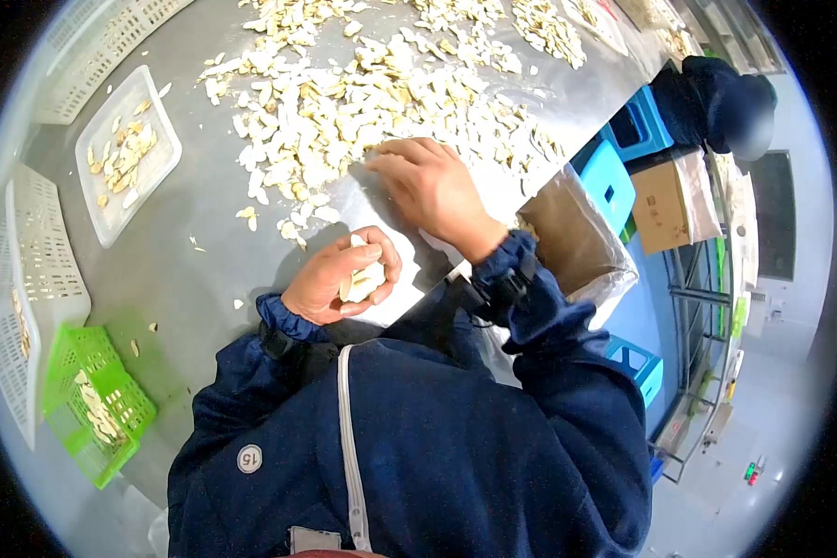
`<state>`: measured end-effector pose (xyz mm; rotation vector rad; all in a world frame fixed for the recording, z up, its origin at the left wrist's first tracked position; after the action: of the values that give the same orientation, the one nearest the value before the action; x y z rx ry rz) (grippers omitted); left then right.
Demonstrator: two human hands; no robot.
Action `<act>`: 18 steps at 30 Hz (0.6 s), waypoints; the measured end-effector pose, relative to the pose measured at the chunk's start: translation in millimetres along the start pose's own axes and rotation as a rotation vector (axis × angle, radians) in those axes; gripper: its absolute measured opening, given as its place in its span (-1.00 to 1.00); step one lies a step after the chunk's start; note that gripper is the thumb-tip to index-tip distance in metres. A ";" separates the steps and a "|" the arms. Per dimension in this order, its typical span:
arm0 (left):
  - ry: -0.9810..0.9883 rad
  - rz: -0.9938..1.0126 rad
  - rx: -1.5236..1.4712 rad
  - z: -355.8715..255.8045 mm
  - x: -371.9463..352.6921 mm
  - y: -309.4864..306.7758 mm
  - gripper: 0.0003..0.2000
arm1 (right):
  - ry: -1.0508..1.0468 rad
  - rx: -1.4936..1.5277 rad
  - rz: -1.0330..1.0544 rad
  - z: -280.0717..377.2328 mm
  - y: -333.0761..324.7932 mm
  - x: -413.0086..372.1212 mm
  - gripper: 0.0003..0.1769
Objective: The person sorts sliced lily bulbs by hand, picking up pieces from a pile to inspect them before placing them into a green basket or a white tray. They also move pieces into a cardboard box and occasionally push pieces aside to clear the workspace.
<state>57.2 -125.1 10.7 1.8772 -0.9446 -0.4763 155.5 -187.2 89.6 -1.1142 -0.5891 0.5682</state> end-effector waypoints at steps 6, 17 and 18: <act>-0.042 -0.005 -0.004 5.4 -3.6 -6.0 -0.78 | -0.046 -0.177 -0.086 0.3 12.3 60.1 -0.65; -0.027 -0.038 0.014 4.1 -1.1 -4.0 -0.78 | -0.065 -0.006 0.009 1.9 7.1 69.5 -0.72; -0.036 -0.046 0.016 4.8 -1.6 -4.4 -0.78 | -0.093 -0.013 0.010 18.0 9.1 79.5 -0.71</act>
<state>54.8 -125.5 4.4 1.9135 -0.9329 -0.5326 198.9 -118.1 98.8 -1.1079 -0.6688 0.6281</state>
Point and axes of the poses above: each hand's wrist, its own x-axis towards the middle knuckle, its own y-axis out of the palm, z = x × y, the point moved 10 cm from there along x, towards the middle knuckle, and after that the axes turned 11 degrees about z, right-handed, at the moved point
